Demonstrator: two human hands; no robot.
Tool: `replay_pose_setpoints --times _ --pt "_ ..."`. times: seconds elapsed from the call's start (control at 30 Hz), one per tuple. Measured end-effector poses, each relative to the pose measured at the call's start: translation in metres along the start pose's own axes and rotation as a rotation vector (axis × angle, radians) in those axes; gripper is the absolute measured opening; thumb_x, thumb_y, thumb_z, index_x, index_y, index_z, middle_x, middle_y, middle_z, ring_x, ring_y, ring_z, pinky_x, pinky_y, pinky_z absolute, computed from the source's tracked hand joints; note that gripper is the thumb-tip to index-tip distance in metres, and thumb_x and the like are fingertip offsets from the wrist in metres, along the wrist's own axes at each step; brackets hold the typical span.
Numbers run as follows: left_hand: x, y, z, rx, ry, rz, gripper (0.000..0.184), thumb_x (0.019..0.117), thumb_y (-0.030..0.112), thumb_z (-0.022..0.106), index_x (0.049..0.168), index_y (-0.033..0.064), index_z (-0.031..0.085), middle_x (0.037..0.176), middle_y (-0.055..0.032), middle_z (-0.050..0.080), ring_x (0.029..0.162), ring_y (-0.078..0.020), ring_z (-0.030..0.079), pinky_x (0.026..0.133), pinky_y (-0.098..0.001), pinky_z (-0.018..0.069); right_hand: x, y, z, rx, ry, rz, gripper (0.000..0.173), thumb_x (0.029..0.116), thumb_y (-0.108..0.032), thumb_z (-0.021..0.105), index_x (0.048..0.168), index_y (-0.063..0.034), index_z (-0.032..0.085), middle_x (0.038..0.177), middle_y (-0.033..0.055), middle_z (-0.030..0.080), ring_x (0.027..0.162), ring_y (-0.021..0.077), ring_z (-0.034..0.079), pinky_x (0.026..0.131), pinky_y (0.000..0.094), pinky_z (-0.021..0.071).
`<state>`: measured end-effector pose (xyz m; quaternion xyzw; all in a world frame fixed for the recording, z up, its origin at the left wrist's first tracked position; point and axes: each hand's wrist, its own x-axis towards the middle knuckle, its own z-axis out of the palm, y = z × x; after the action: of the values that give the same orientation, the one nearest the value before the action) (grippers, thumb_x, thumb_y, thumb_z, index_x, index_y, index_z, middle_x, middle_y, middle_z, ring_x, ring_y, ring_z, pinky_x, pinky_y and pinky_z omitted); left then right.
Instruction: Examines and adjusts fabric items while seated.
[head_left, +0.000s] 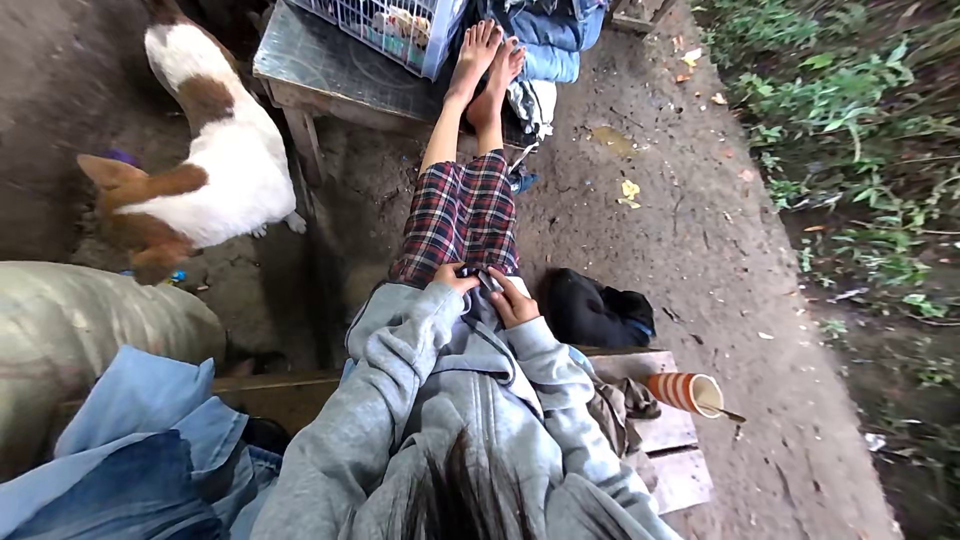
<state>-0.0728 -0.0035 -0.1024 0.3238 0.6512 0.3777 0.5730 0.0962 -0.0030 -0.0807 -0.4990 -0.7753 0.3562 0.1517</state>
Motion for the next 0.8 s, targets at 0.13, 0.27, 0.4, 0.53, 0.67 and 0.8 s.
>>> replay_pose_setpoints --times 0.13,0.27,0.4,0.53,0.67,0.8 --pt "0.001 -0.001 -0.001 -0.033 -0.010 -0.021 0.039 0.0884 -0.001 0.074 0.123 -0.0129 0.061 0.117 -0.0275 0.066 0.108 -0.0297 0.064 0.101 -0.0448 0.0481 -0.006 -0.002 0.000 -0.087 0.017 0.046 0.051 0.1049 -0.023 0.054 0.151 -0.0014 0.047 0.113 0.0273 0.071 0.093 0.0448 0.071 0.087 0.0595 0.0540" --pt "0.000 0.001 -0.003 -0.054 -0.038 -0.012 0.035 0.0892 -0.002 0.074 0.120 -0.0131 0.062 0.115 -0.0259 0.066 0.106 -0.0256 0.064 0.100 -0.0410 0.0485 -0.009 -0.001 0.003 -0.089 0.058 0.027 0.050 0.1042 -0.021 0.056 0.150 -0.0007 0.049 0.119 0.0276 0.070 0.095 0.0454 0.071 0.086 0.0597 0.0546" --pt "-0.001 0.000 -0.003 -0.056 -0.037 0.004 0.029 0.0888 -0.003 0.073 0.115 -0.0113 0.065 0.111 -0.0237 0.067 0.102 -0.0238 0.064 0.097 -0.0410 0.0494 -0.005 0.002 0.007 -0.099 0.108 -0.067 0.043 0.1041 -0.020 0.055 0.143 -0.0024 0.058 0.113 0.0268 0.071 0.094 0.0445 0.072 0.085 0.0574 0.0560" --pt "-0.003 0.001 -0.005 -0.060 -0.044 0.021 0.032 0.0891 -0.001 0.073 0.118 -0.0111 0.064 0.114 -0.0244 0.067 0.106 -0.0250 0.065 0.100 -0.0415 0.0490 0.001 0.007 0.009 0.133 0.108 -0.074 0.038 0.1049 -0.012 0.049 0.136 0.0059 0.061 0.105 0.0202 0.075 0.084 0.0252 0.071 0.082 0.0412 0.0563" --pt "-0.004 0.001 -0.003 -0.073 -0.041 0.036 0.034 0.0899 0.001 0.074 0.120 -0.0111 0.064 0.116 -0.0251 0.067 0.108 -0.0250 0.065 0.102 -0.0404 0.0486 0.003 0.006 0.003 0.620 -0.054 0.121 0.044 0.1071 -0.014 0.036 0.142 0.0112 0.048 0.064 -0.0067 0.052 0.051 -0.0009 0.042 0.049 0.0187 0.0386" --pt "-0.005 0.003 -0.003 -0.084 -0.041 0.017 0.036 0.0895 0.000 0.075 0.122 -0.0105 0.064 0.118 -0.0250 0.067 0.110 -0.0257 0.065 0.103 -0.0405 0.0480 0.002 0.003 0.002 0.597 -0.056 0.138 0.044 0.1071 -0.013 0.035 0.143 0.0101 0.047 0.064 -0.0065 0.051 0.050 0.0002 0.042 0.049 0.0190 0.0386"
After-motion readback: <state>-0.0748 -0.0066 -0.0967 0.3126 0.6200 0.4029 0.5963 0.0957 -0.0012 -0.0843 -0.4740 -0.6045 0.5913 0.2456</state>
